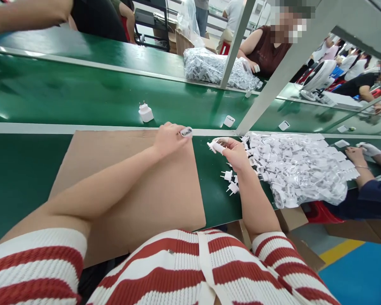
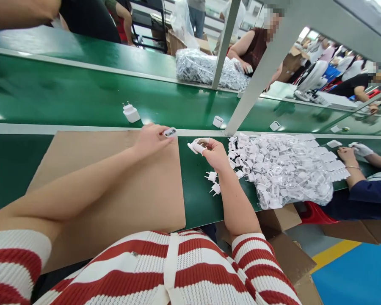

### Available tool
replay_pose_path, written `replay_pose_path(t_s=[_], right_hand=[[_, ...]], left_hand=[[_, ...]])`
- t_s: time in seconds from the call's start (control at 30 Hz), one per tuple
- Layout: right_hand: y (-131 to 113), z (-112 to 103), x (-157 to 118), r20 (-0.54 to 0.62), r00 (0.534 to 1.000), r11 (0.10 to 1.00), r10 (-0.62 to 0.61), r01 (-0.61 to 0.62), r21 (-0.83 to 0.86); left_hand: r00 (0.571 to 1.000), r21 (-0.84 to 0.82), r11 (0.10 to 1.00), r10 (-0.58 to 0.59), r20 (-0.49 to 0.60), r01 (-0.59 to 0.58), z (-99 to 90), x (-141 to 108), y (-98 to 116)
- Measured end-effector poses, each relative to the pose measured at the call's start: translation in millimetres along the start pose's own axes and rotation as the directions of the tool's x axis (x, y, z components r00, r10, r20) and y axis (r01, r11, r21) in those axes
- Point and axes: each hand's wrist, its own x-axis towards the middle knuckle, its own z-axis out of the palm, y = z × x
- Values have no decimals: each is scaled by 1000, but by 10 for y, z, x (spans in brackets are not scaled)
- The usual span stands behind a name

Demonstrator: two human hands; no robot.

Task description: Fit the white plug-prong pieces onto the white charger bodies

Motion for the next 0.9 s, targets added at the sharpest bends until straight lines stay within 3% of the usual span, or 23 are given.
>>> replay_pose_path(t_s=[0.13,0.23,0.33,0.43,0.53,0.6,0.67,0.73,0.9], right_hand=[[-71,129,-114,132,991,998,-27,20,59],[-72,272,-183,216,973,995,-77,61,78],[15,354,-221,178,957,963,-229,249,-102],[68,343,-268,153,925,837,-347,380,-395],[30,331,-340,299,877,670,-377,481,-566],[-3,364,-382,429,824,539,-370,567,-623],[-9,417,-403,492,800,443,-342,599,-667],[14,458,-406,491,813,416,-313,582,-699],[64,445,-397,459,827,453,-324,561,-692]], left_hand=[[977,-67,991,129,168,-120,-36,-672,342],[971,-143,984,130,199,-102,-31,-920,416],[978,-267,962,110,178,-60,19,-940,352],[979,-351,934,126,160,-63,76,-891,279],[978,-367,926,149,146,-87,105,-873,258],[977,-369,924,158,142,-96,112,-876,261],[976,-367,925,163,142,-101,117,-878,264],[976,-359,928,163,144,-102,121,-876,265],[976,-349,931,164,140,-106,124,-871,261]])
